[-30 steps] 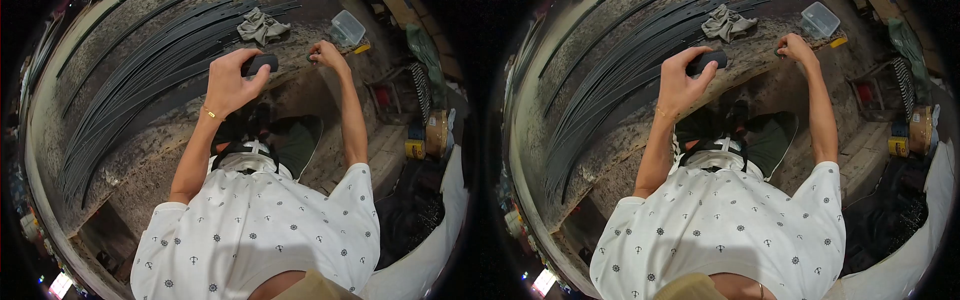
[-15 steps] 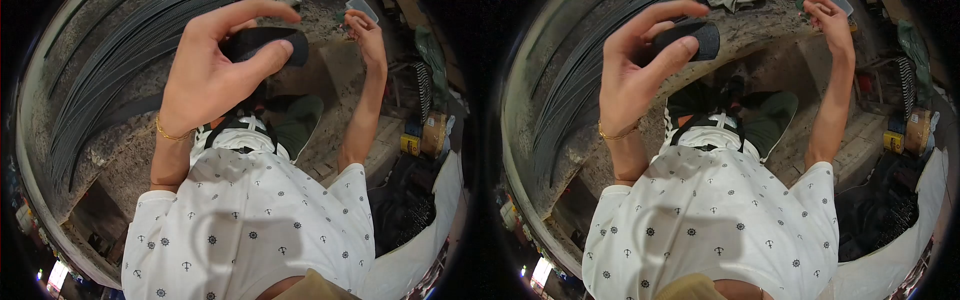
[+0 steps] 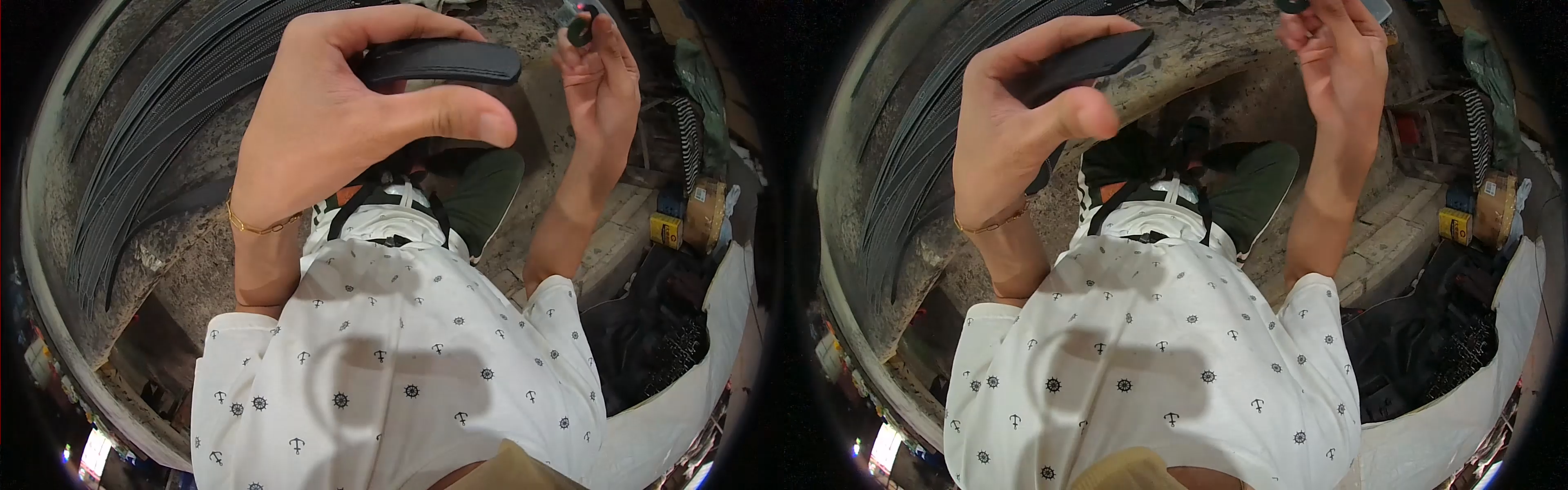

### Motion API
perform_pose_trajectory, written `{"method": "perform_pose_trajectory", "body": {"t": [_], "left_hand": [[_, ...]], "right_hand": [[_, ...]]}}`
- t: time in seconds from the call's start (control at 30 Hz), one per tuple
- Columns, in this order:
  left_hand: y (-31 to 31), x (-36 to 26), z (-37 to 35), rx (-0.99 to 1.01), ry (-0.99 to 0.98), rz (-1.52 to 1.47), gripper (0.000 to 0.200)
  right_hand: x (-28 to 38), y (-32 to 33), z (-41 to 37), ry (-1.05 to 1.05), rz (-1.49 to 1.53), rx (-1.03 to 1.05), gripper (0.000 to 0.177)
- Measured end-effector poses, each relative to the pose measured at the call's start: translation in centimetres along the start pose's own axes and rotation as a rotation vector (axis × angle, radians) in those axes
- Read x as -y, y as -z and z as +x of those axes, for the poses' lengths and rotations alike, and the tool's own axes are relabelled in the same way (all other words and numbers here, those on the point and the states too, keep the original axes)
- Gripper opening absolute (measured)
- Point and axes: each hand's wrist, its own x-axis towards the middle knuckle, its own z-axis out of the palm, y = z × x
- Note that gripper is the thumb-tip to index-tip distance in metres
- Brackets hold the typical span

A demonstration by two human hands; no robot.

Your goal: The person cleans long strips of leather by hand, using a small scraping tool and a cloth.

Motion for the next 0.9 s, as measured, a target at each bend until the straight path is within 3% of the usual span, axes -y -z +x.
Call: {"method": "perform_pose_trajectory", "body": {"t": [0.07,0.13,0.2,0.37,0.47,0.9], "left_hand": [[0.3,-0.5,-0.3,-0.019,0.101,0.079,0.042],[0.1,-0.9,-0.6,-0.039,0.199,0.160,0.049],[-0.3,-1.2,-0.6,-0.001,0.088,-0.074,0.062],[0.0,-1.0,-0.9,-0.037,0.061,0.076,0.056],[-0.4,-1.9,-1.1,-0.006,0.136,-0.033,0.055],[-0.6,-1.7,-1.5,-0.073,0.103,0.117,0.057]], "right_hand": [[-0.8,-6.2,-0.2,0.091,-0.237,-0.267,0.028],[-0.6,-9.8,-0.1,0.069,-0.243,-0.280,0.026],[-0.1,-10.9,-0.7,0.048,-0.251,-0.291,0.026],[1.0,-11.0,-1.5,-0.135,-0.261,-0.052,0.028],[0.9,-10.8,-1.8,-0.136,-0.296,-0.068,0.027],[0.9,-10.1,-1.7,-0.144,-0.514,0.042,0.021]]}}
